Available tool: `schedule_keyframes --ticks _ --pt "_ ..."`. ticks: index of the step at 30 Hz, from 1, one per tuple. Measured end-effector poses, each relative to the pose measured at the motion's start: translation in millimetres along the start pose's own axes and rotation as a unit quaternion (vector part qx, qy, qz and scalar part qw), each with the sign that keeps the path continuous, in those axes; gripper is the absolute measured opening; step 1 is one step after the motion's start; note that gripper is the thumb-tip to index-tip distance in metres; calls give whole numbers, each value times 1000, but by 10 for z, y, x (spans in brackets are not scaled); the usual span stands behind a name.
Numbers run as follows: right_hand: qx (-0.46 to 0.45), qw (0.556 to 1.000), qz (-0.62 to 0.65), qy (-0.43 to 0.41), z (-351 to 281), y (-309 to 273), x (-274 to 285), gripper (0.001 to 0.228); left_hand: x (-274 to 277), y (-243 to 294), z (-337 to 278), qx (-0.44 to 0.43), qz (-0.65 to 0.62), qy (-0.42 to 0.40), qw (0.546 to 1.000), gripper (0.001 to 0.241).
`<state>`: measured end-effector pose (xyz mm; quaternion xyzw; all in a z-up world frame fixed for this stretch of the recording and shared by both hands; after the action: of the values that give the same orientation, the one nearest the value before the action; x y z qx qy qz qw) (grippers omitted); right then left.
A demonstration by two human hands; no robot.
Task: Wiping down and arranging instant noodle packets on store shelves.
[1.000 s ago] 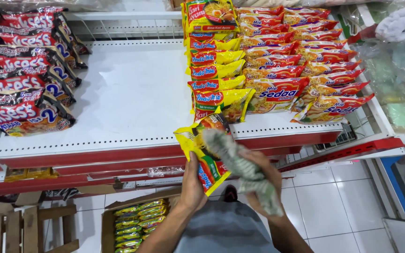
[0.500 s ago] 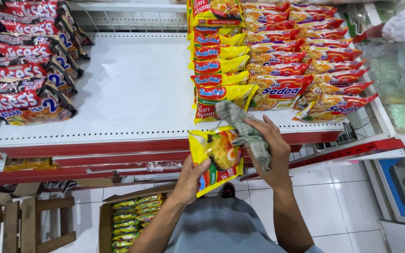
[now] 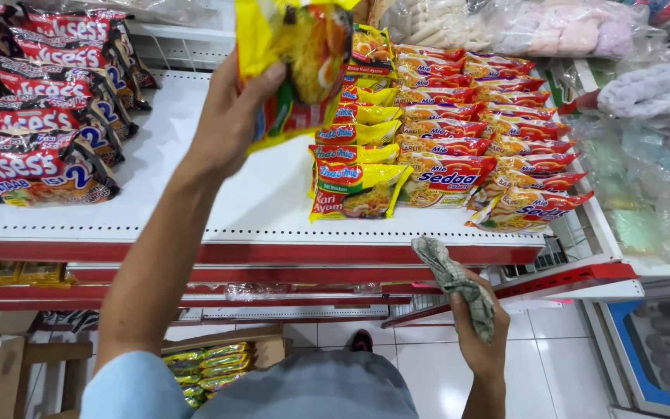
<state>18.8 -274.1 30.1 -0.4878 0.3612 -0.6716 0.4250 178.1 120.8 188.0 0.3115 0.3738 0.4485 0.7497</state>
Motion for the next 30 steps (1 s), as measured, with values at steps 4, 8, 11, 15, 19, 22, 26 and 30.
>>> schedule_keyframes --ticks 4,8,11,15,19,22,26,30 --pt "-1 1000 -18 11 -104 66 18 35 105 -54 719 -35 154 -108 981 39" --pt "42 998 -33 12 -147 21 -16 35 43 -178 1243 89 279 -191 937 37" --pt "8 999 -51 -4 -158 -53 -43 35 119 -561 1534 62 344 -258 901 43" --pt "26 997 -70 0 -153 -114 -67 37 116 -883 1622 31 505 -296 810 45" --pt "-2 997 -73 -15 -163 -150 -101 37 -225 -804 1247 -70 620 -246 742 59" --pt "-29 996 -81 -25 -117 -167 -137 38 -243 -941 1056 -64 657 -264 703 64" --pt "-15 995 -87 -51 -75 -256 -183 39 -117 -1003 963 -77 610 -350 707 61" --pt "52 991 -104 -59 -55 -326 -259 40 -107 -907 942 -54 642 -347 681 61"
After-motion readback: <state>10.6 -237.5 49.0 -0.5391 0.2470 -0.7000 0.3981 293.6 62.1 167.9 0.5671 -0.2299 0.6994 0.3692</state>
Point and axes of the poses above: each hand's wrist, its own z-axis towards the middle knuckle, its own x-axis out of the back of the hand, y = z × x, the point moved 1 cm from there along z, towards the middle knuckle, and after that the axes turned 3 degrees about -y, right-handed, at the moved point
